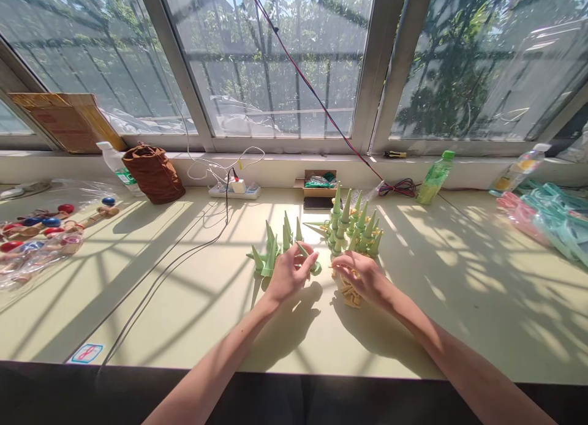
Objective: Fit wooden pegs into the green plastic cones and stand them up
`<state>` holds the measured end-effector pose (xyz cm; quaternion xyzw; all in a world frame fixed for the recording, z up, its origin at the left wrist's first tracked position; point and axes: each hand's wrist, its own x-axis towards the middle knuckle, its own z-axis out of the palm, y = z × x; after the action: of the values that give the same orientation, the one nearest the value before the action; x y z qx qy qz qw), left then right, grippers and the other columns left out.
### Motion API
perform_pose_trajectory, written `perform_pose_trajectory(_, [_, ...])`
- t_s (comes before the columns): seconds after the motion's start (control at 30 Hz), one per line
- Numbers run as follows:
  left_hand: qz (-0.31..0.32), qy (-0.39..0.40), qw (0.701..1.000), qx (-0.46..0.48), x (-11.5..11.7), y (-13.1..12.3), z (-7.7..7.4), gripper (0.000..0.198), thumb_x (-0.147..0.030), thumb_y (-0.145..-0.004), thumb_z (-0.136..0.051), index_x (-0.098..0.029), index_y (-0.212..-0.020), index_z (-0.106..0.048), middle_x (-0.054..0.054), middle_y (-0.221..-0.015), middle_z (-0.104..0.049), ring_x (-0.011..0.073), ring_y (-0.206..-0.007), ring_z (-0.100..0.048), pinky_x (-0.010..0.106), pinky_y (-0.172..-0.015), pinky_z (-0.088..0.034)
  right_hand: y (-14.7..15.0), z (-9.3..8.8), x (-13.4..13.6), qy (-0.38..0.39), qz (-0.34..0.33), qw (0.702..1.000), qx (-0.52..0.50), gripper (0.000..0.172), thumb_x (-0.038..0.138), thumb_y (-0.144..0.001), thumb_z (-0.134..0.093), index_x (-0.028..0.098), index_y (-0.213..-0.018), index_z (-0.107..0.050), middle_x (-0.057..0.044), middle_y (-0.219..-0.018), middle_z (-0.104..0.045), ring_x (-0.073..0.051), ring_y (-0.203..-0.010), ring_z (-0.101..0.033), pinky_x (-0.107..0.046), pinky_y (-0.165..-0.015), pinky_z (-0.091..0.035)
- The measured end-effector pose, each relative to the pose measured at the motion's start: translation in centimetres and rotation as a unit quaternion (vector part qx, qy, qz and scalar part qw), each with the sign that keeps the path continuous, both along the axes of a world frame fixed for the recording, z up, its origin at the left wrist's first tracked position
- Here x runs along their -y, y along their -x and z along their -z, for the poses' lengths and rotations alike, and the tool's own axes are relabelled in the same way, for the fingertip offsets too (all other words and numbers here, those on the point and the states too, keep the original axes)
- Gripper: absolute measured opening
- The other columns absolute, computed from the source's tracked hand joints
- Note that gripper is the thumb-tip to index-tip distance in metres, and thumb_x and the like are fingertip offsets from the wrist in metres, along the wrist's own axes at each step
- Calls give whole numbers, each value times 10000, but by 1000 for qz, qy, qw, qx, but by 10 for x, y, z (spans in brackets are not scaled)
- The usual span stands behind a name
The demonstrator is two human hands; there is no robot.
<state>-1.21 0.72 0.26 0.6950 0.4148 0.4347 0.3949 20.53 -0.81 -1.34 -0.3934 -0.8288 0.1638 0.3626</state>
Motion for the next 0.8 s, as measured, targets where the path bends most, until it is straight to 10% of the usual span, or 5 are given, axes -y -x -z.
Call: perform_pose_trajectory(0.8, [-33,58,993,99,-2,-3,-4,344,-476,-863,-657,-140,-837,-588,16,-633,-613,139,-506,-609,239,-430,-517,0,-4,4,3,33,999,-2,254,300,-1007,-407,233,-901,-627,-50,-772,-625,-189,-698,-591,-306,-676,-475])
